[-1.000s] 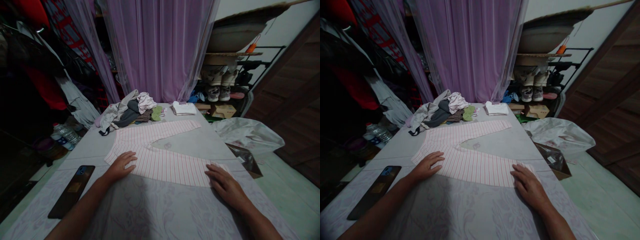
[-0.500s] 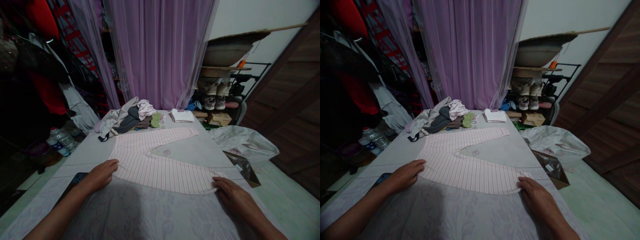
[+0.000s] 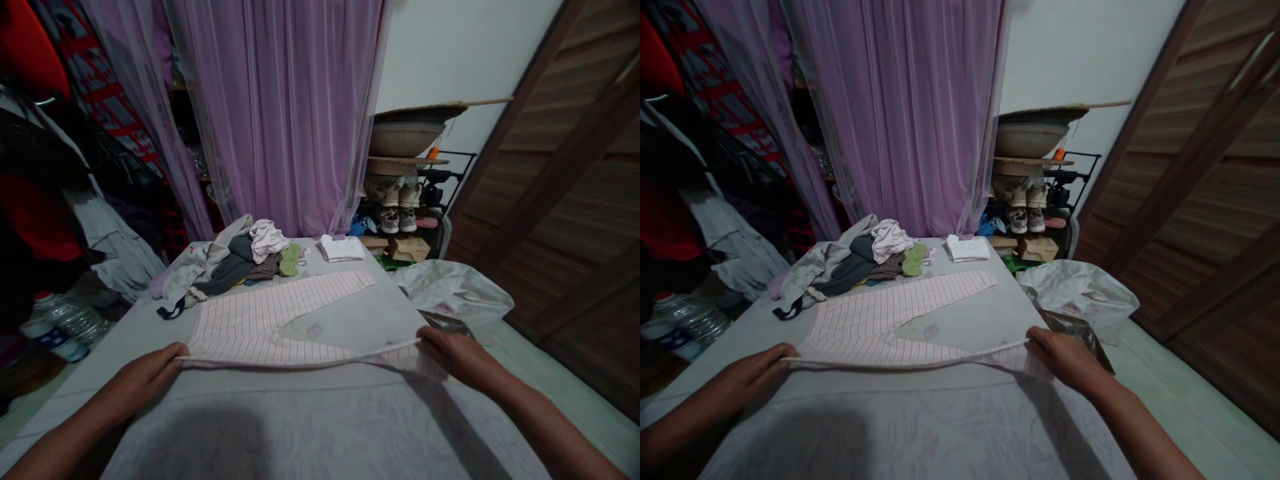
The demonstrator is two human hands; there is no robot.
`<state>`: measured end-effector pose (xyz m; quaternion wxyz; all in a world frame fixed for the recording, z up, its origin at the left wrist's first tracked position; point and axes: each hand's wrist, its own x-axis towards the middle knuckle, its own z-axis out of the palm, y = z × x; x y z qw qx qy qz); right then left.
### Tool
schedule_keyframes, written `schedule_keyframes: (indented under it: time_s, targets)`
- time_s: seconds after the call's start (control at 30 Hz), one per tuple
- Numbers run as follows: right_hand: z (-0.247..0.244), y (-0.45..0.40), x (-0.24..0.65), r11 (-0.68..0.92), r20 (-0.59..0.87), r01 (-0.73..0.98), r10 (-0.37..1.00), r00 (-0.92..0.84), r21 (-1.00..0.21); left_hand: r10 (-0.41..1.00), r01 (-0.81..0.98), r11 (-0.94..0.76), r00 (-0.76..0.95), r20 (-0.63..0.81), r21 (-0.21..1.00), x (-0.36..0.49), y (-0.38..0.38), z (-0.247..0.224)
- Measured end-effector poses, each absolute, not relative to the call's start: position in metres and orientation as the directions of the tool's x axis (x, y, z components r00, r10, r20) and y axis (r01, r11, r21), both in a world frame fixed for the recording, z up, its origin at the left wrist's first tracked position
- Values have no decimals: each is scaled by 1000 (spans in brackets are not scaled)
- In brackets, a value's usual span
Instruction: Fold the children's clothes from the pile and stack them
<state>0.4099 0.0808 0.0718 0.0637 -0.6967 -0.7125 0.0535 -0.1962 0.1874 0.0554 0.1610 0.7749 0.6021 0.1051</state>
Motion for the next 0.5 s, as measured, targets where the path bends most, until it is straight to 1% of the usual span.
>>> schedule_keyframes:
  time_s: [0.07, 0.1, 0.17, 0.23, 0.33, 0.43, 0.5]
  targets:
    - [95, 125, 412, 33, -18, 992, 999, -36, -119, 959, 891, -222, 274, -79, 397, -191, 211, 72]
    - [104, 150, 413, 24, -34, 993, 999, -28, -114, 965, 898, -206, 251, -70, 388, -187, 226, 79]
    - [115, 201, 413, 9, -23, 994, 1000, -11, -111, 977, 919, -182, 208, -39, 350, -178, 258, 89]
    - [116, 248, 412, -33, -10, 994, 999, 32, -109, 984, 941, -162, 175, -20, 297, -166, 290, 91]
    - [98, 302, 409, -172, 9, 970, 984, 176, -170, 990, 967, -137, 142, -6, 217, -151, 331, 80]
    - [66, 326, 405, -274, 9, 939, 959, 282, -208, 991, 969, -132, 133, 7, 211, -144, 351, 56]
    - [45, 330, 404, -362, -18, 903, 930, 368, -232, 992, 968, -124, 123, 21, 216, -146, 350, 40]
